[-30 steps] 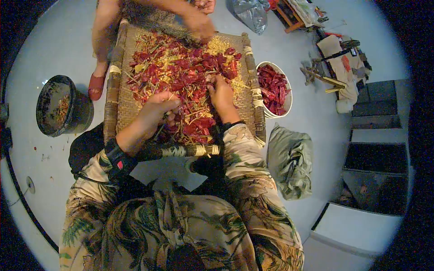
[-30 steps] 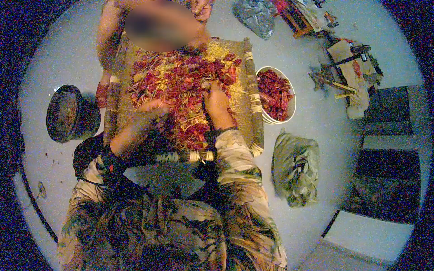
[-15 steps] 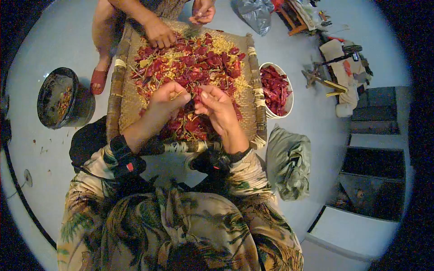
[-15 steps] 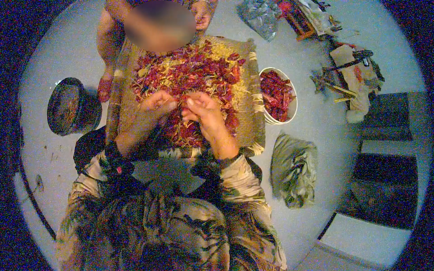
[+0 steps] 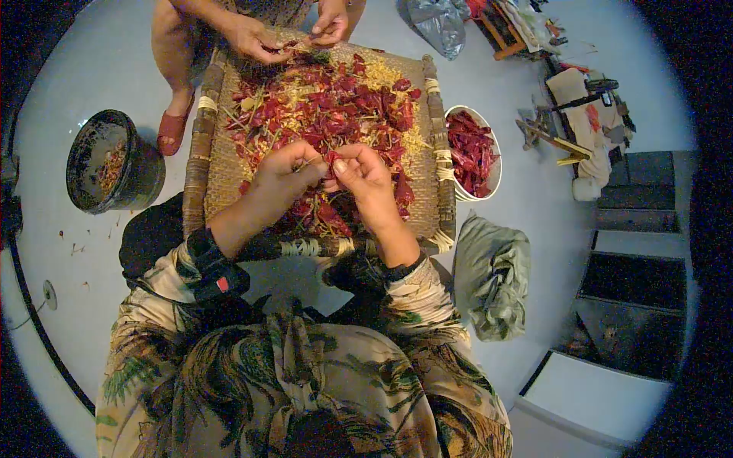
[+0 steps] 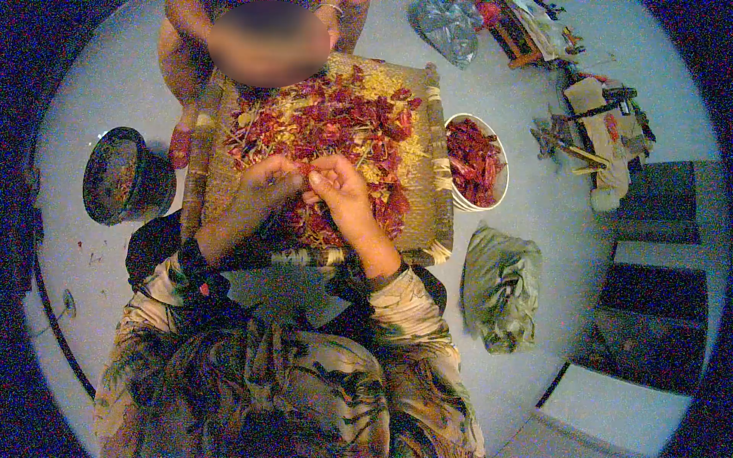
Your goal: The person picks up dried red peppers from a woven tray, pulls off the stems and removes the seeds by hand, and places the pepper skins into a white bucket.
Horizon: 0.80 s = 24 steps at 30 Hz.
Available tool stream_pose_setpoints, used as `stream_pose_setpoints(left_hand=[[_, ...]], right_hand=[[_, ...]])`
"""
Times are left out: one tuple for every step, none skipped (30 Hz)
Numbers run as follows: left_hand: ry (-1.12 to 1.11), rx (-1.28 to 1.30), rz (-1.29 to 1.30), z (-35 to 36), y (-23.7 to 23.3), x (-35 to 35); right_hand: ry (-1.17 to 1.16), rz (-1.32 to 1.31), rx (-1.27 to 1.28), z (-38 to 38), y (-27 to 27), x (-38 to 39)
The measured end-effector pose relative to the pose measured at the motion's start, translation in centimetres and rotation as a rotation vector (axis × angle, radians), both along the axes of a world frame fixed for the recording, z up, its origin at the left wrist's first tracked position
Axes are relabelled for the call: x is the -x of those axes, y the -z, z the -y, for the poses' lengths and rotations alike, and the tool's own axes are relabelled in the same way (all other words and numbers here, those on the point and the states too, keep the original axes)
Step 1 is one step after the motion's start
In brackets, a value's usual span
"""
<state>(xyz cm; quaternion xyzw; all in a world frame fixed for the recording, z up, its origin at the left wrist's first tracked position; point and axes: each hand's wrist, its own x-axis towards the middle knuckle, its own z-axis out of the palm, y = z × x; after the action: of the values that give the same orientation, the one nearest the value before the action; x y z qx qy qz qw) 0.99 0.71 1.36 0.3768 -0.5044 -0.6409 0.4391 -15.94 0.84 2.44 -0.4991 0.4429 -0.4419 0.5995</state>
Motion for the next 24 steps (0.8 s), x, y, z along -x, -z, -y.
stream_pose_setpoints(left_hand=[[0.003,-0.034,0.023,0.0,-0.1,-0.3],[-0.023,0.054,0.104,0.1,-0.1,-0.5],[-0.048,0.141,0.185,0.2,-0.2,-0.7],[-0.073,0.228,0.266,0.2,-0.3,-0.8],[-0.087,0.263,0.325,0.2,-0.6,-0.8],[-0.102,0.297,0.384,0.0,-1.1,-0.8],[-0.116,0.331,0.443,-0.1,-1.5,-0.8],[-0.124,0.364,0.469,-0.3,-1.9,-0.8],[-0.132,0.397,0.494,-0.4,-2.3,-0.8],[-0.14,0.43,0.519,-0.5,-2.5,-0.7],[-0.147,0.439,0.537,-0.5,-2.6,-0.6],[-0.154,0.447,0.554,-0.6,-2.6,-0.6],[-0.161,0.456,0.571,-0.6,-2.6,-0.5],[-0.164,0.508,0.568,-0.6,-2.6,-0.4],[-0.168,0.56,0.565,-0.6,-2.6,-0.4],[-0.172,0.611,0.561,-0.6,-2.6,-0.4],[-0.166,0.626,0.57,-0.6,-2.3,-0.4],[-0.16,0.64,0.579,-0.6,-2.0,-0.5],[-0.154,0.655,0.588,-0.6,-1.9,-0.5],[-0.131,0.633,0.605,-0.6,-1.8,-0.6],[-0.108,0.609,0.622,-0.6,-2.1,-0.8],[-0.086,0.586,0.639,-0.6,-2.3,-0.9],[-0.091,0.6,0.637,-0.7,-2.4,-0.9],[-0.097,0.615,0.634,-0.7,-2.4,-0.9]], right_hand=[[-0.002,-0.018,-0.015,0.0,-0.1,0.0],[-0.012,-0.028,0.004,0.0,0.0,0.0],[-0.021,-0.038,0.021,0.1,0.1,0.0],[-0.031,-0.048,0.039,0.1,0.2,0.1],[-0.046,-0.071,0.029,0.1,0.2,0.2],[-0.06,-0.093,0.019,0.1,0.2,0.3],[-0.075,-0.116,0.008,0.1,0.2,0.4],[-0.079,-0.113,-0.005,0.1,0.1,0.3],[-0.083,-0.109,-0.018,0.1,0.0,0.3],[-0.087,-0.106,-0.032,0.1,-0.2,0.3],[-0.095,-0.096,-0.04,0.0,-0.5,0.2],[-0.103,-0.086,-0.048,0.0,-0.8,0.2],[-0.111,-0.076,-0.055,0.0,-0.9,0.2],[-0.115,-0.067,-0.054,0.0,-0.9,0.2],[-0.12,-0.058,-0.052,0.0,-0.8,0.2],[-0.124,-0.049,-0.05,0.0,-0.7,0.2],[-0.126,-0.048,-0.054,-0.1,-0.6,0.2],[-0.128,-0.047,-0.058,-0.1,-0.6,0.1],[-0.131,-0.046,-0.062,-0.2,-0.5,0.1],[-0.106,-0.03,-0.07,-0.3,-0.7,-0.1],[-0.081,-0.015,-0.077,-0.4,-0.9,-0.3],[-0.057,0.0,-0.085,-0.4,-1.1,-0.4],[-0.07,-0.02,-0.064,-0.4,-0.9,-0.3],[-0.084,-0.041,-0.042,-0.3,-0.5,0.0]])
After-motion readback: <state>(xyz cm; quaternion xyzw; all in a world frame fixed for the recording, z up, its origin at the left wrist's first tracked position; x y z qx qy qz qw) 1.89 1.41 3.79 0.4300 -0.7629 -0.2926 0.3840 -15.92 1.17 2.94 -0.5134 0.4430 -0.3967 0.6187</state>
